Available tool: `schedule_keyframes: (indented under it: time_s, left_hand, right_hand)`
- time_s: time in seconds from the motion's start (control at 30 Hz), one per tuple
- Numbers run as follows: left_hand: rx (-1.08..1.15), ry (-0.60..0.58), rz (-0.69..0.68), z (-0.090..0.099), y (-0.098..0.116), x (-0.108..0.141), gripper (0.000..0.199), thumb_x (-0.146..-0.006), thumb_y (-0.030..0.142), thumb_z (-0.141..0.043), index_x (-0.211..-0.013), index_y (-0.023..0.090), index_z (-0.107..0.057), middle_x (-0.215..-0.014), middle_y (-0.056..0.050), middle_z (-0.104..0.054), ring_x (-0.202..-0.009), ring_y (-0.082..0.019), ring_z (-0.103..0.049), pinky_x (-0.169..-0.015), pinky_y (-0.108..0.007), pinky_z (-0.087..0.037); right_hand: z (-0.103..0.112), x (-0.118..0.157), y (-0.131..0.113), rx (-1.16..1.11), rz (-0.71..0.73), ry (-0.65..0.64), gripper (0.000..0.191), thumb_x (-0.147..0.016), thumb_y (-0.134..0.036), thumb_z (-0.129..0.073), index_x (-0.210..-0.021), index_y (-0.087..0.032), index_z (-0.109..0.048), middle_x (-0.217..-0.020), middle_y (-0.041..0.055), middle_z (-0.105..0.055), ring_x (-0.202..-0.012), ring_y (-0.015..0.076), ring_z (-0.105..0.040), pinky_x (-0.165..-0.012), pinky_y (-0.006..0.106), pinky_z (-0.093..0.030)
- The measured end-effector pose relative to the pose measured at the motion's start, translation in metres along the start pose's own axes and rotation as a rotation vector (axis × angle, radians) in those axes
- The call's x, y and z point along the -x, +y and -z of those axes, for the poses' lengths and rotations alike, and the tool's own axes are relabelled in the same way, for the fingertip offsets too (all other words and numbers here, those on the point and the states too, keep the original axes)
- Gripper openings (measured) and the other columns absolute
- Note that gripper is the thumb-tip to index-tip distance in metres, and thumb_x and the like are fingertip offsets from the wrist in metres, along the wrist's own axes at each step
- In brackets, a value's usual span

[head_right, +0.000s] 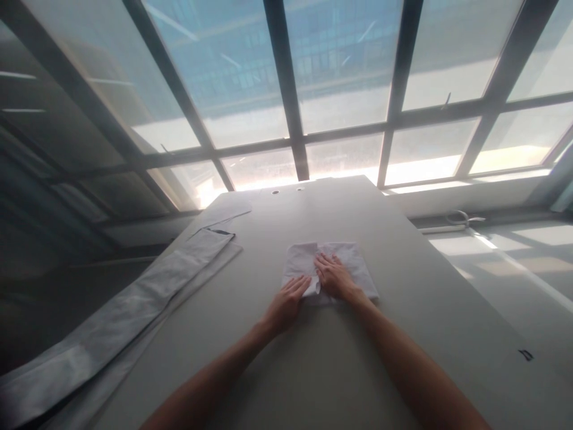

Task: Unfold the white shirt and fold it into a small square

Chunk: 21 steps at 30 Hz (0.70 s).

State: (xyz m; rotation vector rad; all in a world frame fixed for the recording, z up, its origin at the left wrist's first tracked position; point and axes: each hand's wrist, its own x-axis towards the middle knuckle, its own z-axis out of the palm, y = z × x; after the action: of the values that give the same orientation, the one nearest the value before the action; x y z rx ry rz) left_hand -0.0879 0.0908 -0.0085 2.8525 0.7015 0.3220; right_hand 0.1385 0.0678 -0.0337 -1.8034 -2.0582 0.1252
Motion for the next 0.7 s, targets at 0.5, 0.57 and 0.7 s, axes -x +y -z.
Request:
schedule_keyframes:
  time_s: [0.5, 0.57, 0.7]
  left_hand:
    - [-0.078, -0.045, -0.111, -0.021, 0.002, 0.002, 0.061, -0.102, 0.021, -0.046, -0.162, 0.016, -0.035, -0.167, -0.014, -0.037, -0.157, -0.025, -0.03, -0.128, -0.047, -0.027]
    - [-0.046, -0.008, -0.094, -0.015, -0.004, 0.009, 0.064, -0.099, 0.018, -0.05, -0.161, 0.016, -0.036, -0.166, -0.013, -0.039, -0.157, -0.026, -0.029, -0.128, -0.047, -0.028]
    - [0.011, 0.092, 0.037, -0.008, -0.023, 0.026, 0.075, -0.089, 0.007, -0.049, -0.162, 0.016, -0.034, -0.166, -0.013, -0.04, -0.158, -0.027, -0.026, -0.128, -0.051, -0.03]
  right_hand:
    - [0.003, 0.001, -0.001, -0.005, 0.027, -0.054, 0.051, -0.103, -0.027, -0.045, -0.152, -0.018, -0.054, -0.161, 0.0124, -0.046, -0.156, 0.0242, -0.029, -0.129, 0.05, -0.013]
    - [0.005, 0.001, -0.003, 0.013, 0.004, -0.069, 0.052, -0.103, -0.027, -0.046, -0.153, -0.017, -0.053, -0.161, 0.0128, -0.046, -0.156, 0.0243, -0.028, -0.128, 0.049, -0.012]
    - [0.008, 0.0, -0.006, 0.021, -0.003, -0.089, 0.053, -0.102, -0.026, -0.045, -0.154, -0.018, -0.051, -0.162, 0.0119, -0.045, -0.157, 0.0243, -0.027, -0.129, 0.05, -0.01]
